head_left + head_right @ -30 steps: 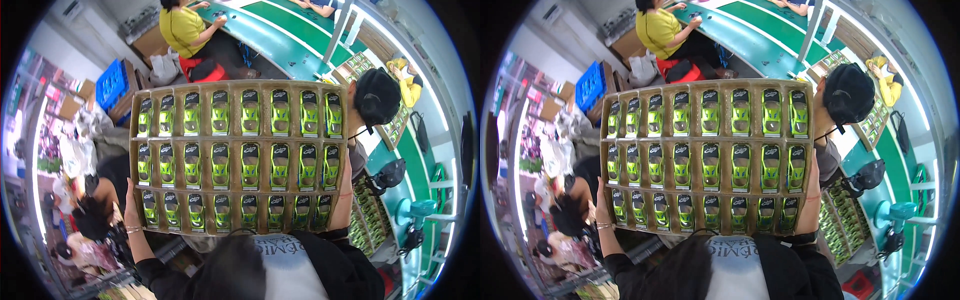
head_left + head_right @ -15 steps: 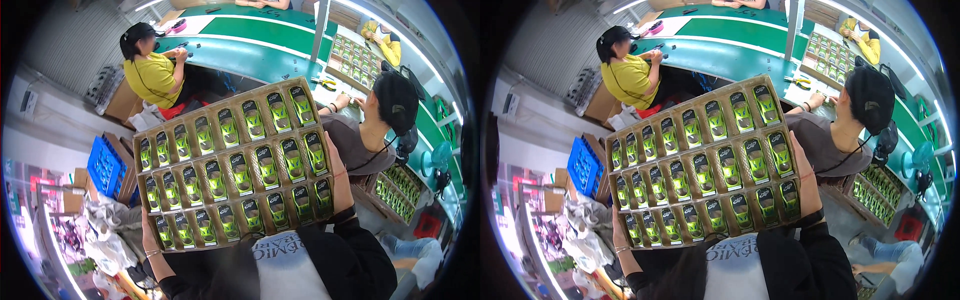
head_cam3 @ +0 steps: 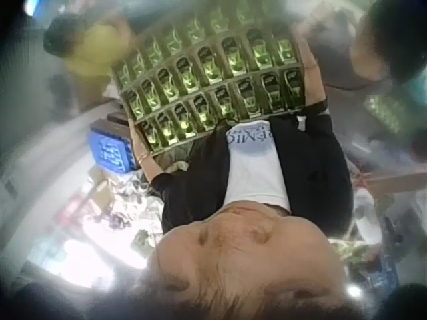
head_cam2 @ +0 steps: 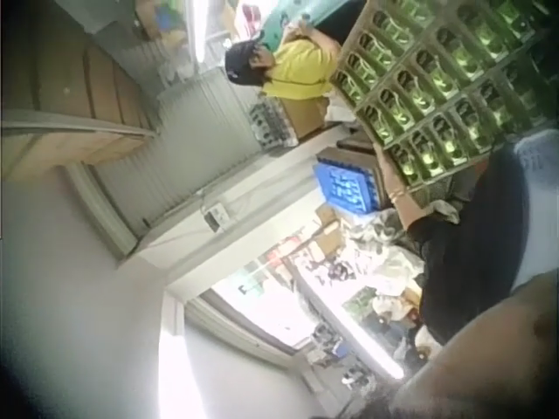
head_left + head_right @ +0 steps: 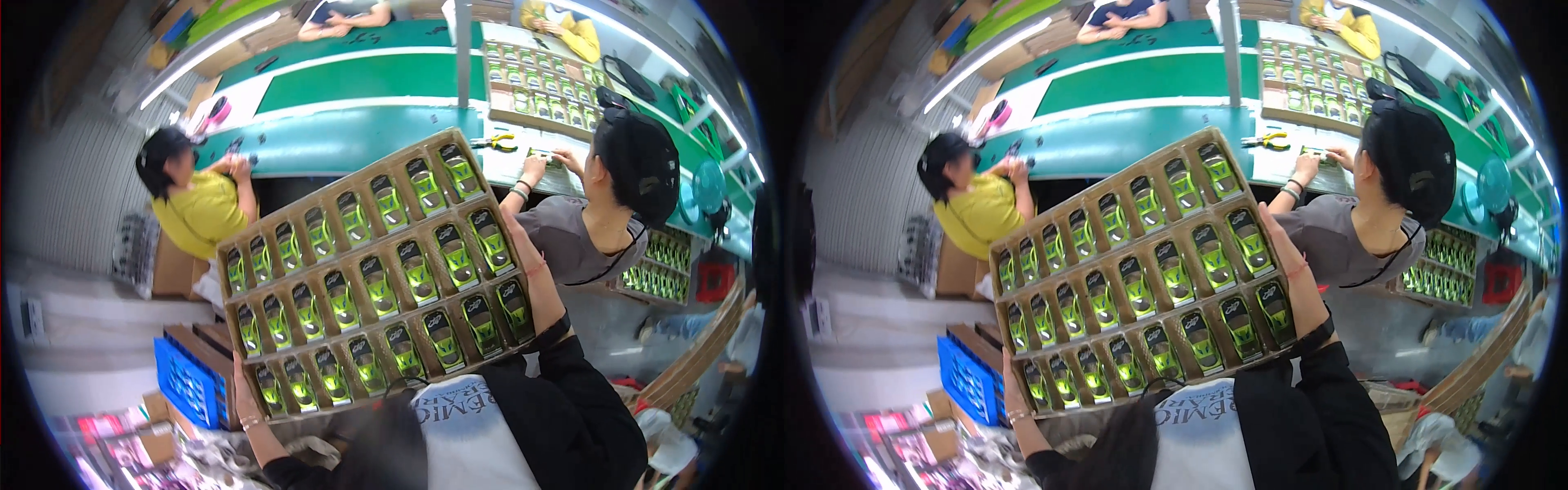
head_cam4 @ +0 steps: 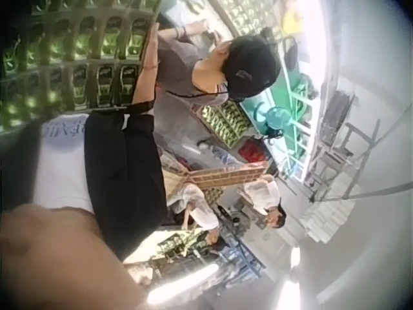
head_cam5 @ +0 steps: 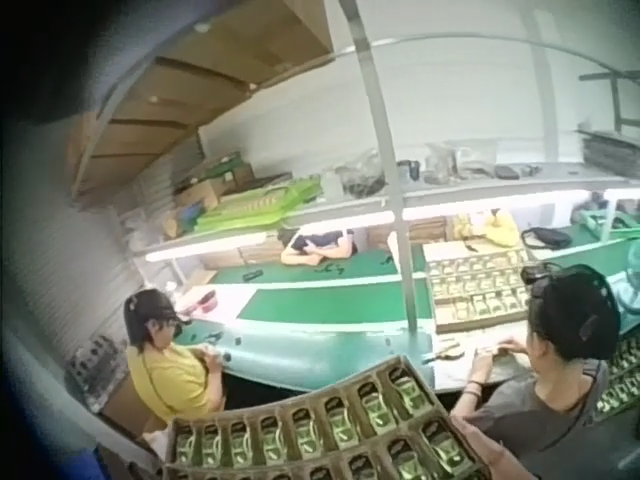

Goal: The person assembles toy cars by attaching parts to the car bodies by hand and placing them into a tray. The person then carries a tray of assembled toy cars across the room and handles a backpack.

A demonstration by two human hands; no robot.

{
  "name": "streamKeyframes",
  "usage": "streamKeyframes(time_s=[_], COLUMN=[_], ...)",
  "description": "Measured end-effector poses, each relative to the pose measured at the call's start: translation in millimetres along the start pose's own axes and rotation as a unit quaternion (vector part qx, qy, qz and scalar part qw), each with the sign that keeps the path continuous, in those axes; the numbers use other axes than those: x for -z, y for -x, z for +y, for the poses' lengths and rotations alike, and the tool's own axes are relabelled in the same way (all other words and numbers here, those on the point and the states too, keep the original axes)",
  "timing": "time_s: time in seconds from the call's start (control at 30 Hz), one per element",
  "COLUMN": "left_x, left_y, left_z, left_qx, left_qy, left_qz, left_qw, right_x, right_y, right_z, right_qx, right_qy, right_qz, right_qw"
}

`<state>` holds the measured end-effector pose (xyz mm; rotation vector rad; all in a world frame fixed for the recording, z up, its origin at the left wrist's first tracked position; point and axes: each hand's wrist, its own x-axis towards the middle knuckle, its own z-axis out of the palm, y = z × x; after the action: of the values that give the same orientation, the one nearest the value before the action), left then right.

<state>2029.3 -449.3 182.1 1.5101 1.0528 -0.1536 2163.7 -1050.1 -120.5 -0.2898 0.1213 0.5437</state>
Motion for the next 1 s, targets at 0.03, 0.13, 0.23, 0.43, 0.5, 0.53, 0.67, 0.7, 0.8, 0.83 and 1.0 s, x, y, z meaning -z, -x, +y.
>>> streamKeyframes(time_s=[0.03,0.13,0.23,0.43,0.5,0.53,0.67,0.7,0.8,0.83,1.0], left_x=[11.8,5.2,-10.1,-1.5,14.6,19.8,71.3,74.5,67.1,66.2,49.8], left_y=[-0.9,-6.6,0.7,10.9,6.4,8.0,0.9,0.6,7.3,6.5,-9.6], left_z=[-7.7,-4.3,-6.1,-7.1,-6.5,-12.9,-31.8,-35.0,-40.8,-35.9,-20.8], left_qx=[-0.008,-0.006,0.008,-0.035,-0.043,-0.046,-0.032,-0.036,-0.030,-0.031,-0.056], left_qy=[0.015,0.045,0.031,0.015,0.011,0.001,0.008,0.013,0.028,0.028,0.014], left_qz=[-0.001,-0.026,-0.032,-0.024,-0.016,-0.010,-0.031,-0.029,-0.036,-0.040,-0.050], left_qw=[1.000,0.999,0.999,0.999,0.999,0.999,0.999,0.999,0.998,0.998,0.997], right_x=[-4.3,-23.7,19.2,-3.1,-2.6,-2.5,-11.3,-14.3,-5.6,-6.9,-23.2], right_y=[-2.3,-14.4,-9.2,-12.6,-1.6,2.6,19.6,23.4,38.9,21.7,36.5], right_z=[3.5,-12.0,-8.5,-5.0,-5.9,-3.5,10.4,13.1,-9.8,-26.2,-2.2], right_qx=[0.015,0.008,0.022,0.012,0.009,0.007,-0.004,-0.004,-0.001,0.004,0.030], right_qy=[0.072,0.040,0.025,0.029,0.034,0.037,0.040,0.041,0.044,0.041,0.029], right_qz=[0.095,0.099,0.101,0.103,0.099,0.096,0.076,0.075,0.080,0.080,0.087], right_qw=[0.993,0.994,0.994,0.994,0.995,0.995,0.996,0.996,0.996,0.996,0.995])
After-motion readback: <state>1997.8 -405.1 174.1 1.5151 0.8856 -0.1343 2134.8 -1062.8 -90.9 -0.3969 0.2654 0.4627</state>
